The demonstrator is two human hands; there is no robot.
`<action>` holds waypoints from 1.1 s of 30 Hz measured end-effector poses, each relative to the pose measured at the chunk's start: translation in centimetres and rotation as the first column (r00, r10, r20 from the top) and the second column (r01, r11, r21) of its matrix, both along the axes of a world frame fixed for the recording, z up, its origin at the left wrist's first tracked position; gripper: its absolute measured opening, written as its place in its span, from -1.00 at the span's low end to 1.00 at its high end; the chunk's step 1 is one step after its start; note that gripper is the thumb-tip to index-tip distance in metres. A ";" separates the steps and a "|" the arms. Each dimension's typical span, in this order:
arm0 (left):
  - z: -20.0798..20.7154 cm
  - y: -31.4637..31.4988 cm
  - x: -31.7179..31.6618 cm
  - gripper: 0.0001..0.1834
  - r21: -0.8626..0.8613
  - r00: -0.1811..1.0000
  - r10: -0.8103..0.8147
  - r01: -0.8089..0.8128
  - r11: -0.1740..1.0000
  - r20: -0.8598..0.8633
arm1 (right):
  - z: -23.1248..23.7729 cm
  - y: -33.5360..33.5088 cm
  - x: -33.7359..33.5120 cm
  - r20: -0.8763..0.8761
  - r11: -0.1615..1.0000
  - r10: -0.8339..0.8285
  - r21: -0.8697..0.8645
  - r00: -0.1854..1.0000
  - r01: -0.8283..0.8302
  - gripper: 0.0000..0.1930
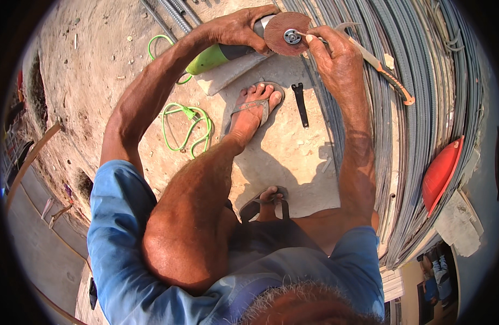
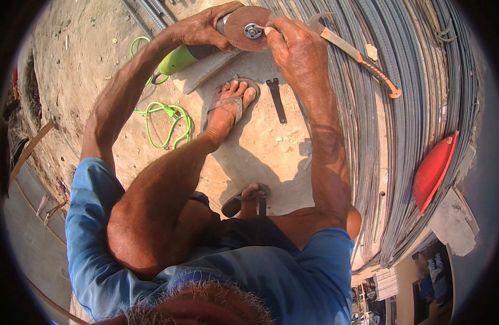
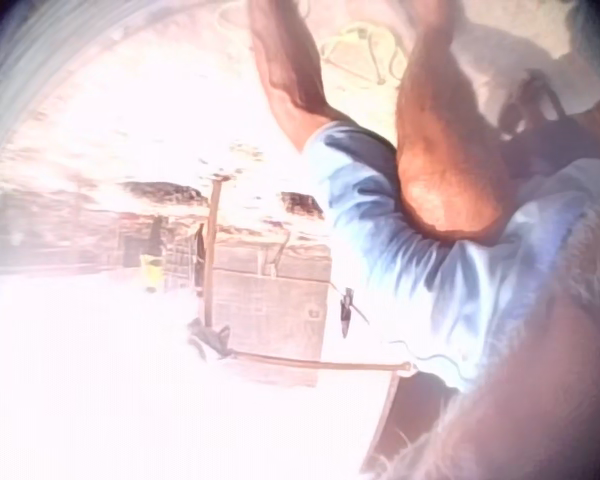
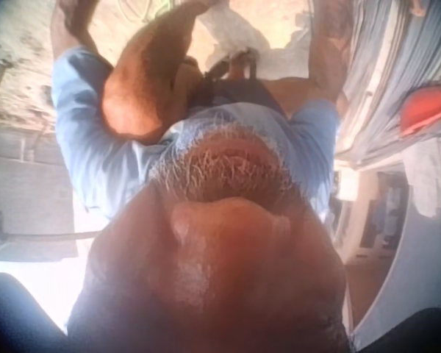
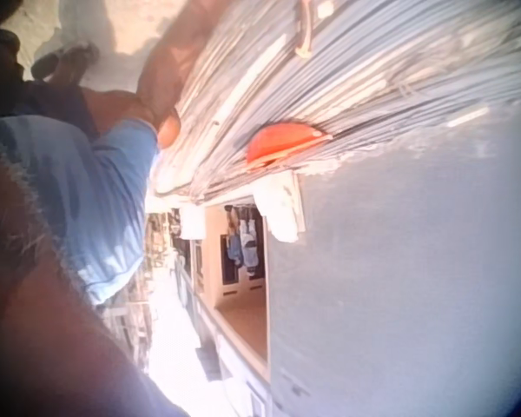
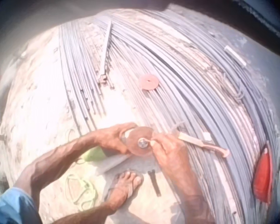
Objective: The person removes the locking nut from an angle grinder using a wrench and a hammer, replaces the cutting disc, and reassembles the tool while assisted by another person.
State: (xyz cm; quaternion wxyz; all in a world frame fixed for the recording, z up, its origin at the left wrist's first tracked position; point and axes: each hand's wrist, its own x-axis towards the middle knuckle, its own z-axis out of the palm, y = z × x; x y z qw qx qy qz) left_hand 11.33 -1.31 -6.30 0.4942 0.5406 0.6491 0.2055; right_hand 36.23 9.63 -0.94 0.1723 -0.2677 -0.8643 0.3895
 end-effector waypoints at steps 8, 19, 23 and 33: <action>-0.7 -0.3 0.4 -0.08 0.194 0.978 -0.011 -0.030 0.981 0.207 | 0.6 0.1 -0.8 -0.005 0.995 0.038 0.091 0.999 -0.038 -0.85; -1.3 -0.1 0.2 0.00 0.202 0.991 -0.035 0.008 0.979 0.127 | 1.4 0.0 -1.4 0.065 0.995 0.012 -0.098 0.998 -0.006 -0.85; -1.3 0.0 0.0 -0.09 0.114 0.989 -0.019 0.002 0.994 0.149 | 1.7 0.3 -1.7 0.070 0.989 0.023 -0.151 0.997 -0.013 -0.85; 1.0 0.6 0.4 -0.11 0.030 0.960 0.002 -0.011 0.999 0.280 | 0.8 1.4 -2.2 0.074 0.994 0.071 -0.088 0.995 -0.064 -0.81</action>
